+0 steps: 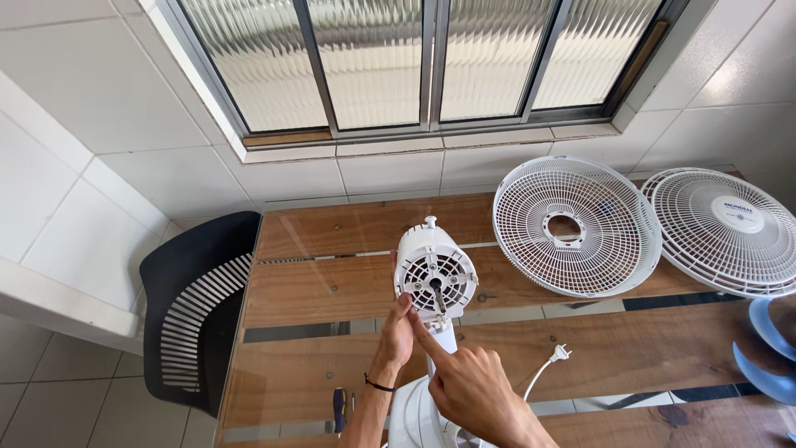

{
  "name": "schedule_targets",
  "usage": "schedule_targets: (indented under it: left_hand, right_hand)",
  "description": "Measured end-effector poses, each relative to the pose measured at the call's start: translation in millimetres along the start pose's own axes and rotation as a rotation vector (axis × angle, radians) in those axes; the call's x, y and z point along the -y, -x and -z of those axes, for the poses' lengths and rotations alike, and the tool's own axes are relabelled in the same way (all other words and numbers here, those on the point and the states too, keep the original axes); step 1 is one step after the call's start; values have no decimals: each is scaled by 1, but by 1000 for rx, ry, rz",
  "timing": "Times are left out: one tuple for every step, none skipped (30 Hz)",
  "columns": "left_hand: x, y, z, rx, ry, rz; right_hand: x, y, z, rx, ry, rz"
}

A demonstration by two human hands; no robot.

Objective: The person disassembles a white pedestal fan on a wooden table. They remove the front grille, unscrew the blade nut, remove the fan blades, detach the rear grille, and then use a screwdriver to remove the motor housing from the stand.

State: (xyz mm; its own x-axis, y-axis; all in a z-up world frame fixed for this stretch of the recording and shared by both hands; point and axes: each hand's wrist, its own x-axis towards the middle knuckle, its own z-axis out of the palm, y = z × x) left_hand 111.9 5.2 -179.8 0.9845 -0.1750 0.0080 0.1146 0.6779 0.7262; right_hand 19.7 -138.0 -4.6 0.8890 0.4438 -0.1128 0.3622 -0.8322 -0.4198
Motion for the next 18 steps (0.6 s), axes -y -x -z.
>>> schedule_targets:
  left_hand:
    - [-7,2,-9,-23,-46,-15]
    - [-14,6,-20,-46,-93,-30]
    - [-21,7,-31,-70,-138,-45]
    - [-29,5,-42,-55,-130,-92]
    - [-37,4,-52,-39,-123,-136]
    - [-43,4,-61,-23,-115,-181]
    - [-48,3,-69,-29,-95,-181]
    - [-52,2,-76,-34,-75,-181]
    - [-57,-1,-81,-41,-55,-184]
    - [-60,-4,-85,-17,-50,-197]
    - [-62,-1,-86,-1,-48,-203]
    - [-62,2,-86,15,-45,-209]
    - [-61,4,-86,22,-84,-234]
    - [-59,7,-86,30,-124,-259]
    - [-56,9,-87,42,-159,-281]
    - [-53,13,-87,70,-204,-281]
    - [-51,16,-88,96,-247,-287]
    - [-49,18,-88,122,-289,-293]
  right_hand:
    - [0,-2,-1,-27,-19,7]
    - [-2,-4,-3,-53,-38,14]
    - [-4,-5,-5,-46,-40,6]
    - [-8,-4,-7,-39,-42,-2]
    - [-12,-2,-11,-34,-45,-12]
    - [-17,1,-15,-140,-128,25]
    - [-24,6,-17,-249,-210,61]
    - [-31,12,-18,-358,-291,98]
    - [-39,15,-16,-498,-354,-19]
    - [-48,15,-12,-636,-418,-137]
    - [-51,16,-13,-766,-488,-262]
    - [-55,14,-11,-775,-550,-220]
    - [-62,10,-6,-787,-614,-183]
    - [-65,6,-2,-799,-678,-145]
    - [-65,3,0,-752,-741,-107]
    - [-65,0,2,-705,-804,-69]
    - [-64,0,4,-655,-862,-25]
    - [-62,-1,5,-676,-896,-70]
